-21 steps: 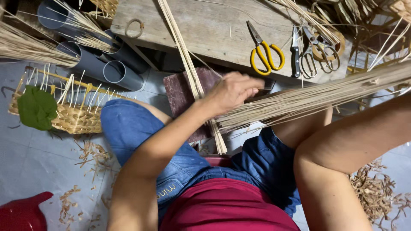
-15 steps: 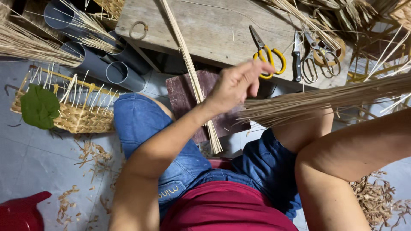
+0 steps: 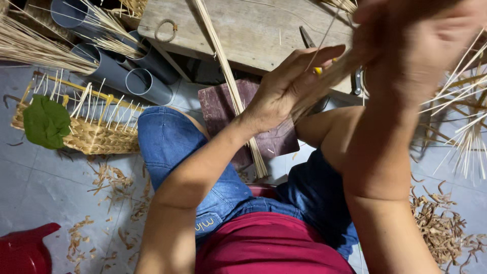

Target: The person sits and sorts through a bundle of thin bamboo sticks, pulling out individual sticks and aligning them into a neat bundle on their lap. They then tie the aligned bundle with a thin strip and use scissors to trim the ends of the sticks.

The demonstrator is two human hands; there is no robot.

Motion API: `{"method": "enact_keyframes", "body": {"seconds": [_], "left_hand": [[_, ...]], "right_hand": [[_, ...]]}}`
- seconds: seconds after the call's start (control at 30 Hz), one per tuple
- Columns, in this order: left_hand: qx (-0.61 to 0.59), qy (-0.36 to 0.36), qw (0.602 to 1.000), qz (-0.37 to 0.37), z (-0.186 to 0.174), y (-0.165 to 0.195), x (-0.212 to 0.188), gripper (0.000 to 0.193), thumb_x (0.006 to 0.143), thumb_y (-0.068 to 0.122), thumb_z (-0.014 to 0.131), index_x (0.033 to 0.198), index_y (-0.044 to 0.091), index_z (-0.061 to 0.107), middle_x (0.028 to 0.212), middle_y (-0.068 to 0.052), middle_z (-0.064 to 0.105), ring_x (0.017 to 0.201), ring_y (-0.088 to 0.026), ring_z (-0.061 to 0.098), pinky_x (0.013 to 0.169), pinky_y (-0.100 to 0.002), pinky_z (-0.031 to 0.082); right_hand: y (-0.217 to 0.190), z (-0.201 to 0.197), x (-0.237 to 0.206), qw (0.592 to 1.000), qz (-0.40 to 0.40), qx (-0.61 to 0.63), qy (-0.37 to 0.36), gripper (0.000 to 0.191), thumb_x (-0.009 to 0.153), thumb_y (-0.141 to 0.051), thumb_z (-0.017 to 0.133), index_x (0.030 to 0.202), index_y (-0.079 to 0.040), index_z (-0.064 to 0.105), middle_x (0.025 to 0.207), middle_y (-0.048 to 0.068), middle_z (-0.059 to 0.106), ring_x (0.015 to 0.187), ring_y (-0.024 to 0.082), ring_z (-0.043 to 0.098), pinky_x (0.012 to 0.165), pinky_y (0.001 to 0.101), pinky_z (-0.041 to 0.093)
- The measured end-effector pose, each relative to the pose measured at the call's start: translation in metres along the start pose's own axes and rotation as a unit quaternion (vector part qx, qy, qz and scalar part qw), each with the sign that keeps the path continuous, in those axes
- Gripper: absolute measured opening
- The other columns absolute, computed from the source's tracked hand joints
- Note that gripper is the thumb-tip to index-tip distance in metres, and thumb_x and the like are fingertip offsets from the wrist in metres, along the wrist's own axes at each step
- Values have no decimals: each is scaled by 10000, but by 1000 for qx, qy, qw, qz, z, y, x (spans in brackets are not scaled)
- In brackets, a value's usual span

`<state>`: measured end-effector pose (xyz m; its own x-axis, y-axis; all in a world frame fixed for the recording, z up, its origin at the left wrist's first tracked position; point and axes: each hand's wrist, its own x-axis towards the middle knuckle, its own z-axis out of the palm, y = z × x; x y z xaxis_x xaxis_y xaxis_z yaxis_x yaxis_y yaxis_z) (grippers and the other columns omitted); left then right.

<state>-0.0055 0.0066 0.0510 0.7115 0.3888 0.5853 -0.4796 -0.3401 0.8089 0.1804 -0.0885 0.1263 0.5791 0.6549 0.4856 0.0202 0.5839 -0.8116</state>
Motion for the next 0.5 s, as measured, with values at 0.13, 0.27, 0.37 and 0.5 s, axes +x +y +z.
{"method": "enact_keyframes", "body": {"seconds": [0.13,0.27,0.37,0.5], "left_hand": [[-12,-24,998,-50,-6,-26,-1,758,1008,257,820,1570,92,337,1492,-88,552,1378,-175,563,1143,-325,497],[81,-30,977,-195,-13,-59,1,551,841,246,919,1238,72,578,1077,-32,732,1025,-159,707,911,-307,566],[3,-5,982,-187,-11,-84,0,260,929,159,838,1084,49,660,958,-23,712,906,-152,668,808,-302,582],[-164,27,962,-215,-12,-105,1,189,879,78,762,1034,27,667,852,-42,708,763,-147,690,683,-307,586]], "right_hand": [[35,41,3,991,-27,54,-122,217,1067,92,652,876,18,580,741,149,593,625,222,601,586,352,465],[54,51,1,984,9,19,-177,142,1055,-90,705,1017,37,653,904,141,677,818,220,671,750,351,551],[74,47,-5,976,37,50,-211,430,1046,-324,787,1215,43,640,1121,102,695,1039,212,696,895,337,595],[88,44,-8,973,96,42,-207,689,998,-543,755,1331,41,601,1118,121,672,995,224,699,887,372,609]]}}
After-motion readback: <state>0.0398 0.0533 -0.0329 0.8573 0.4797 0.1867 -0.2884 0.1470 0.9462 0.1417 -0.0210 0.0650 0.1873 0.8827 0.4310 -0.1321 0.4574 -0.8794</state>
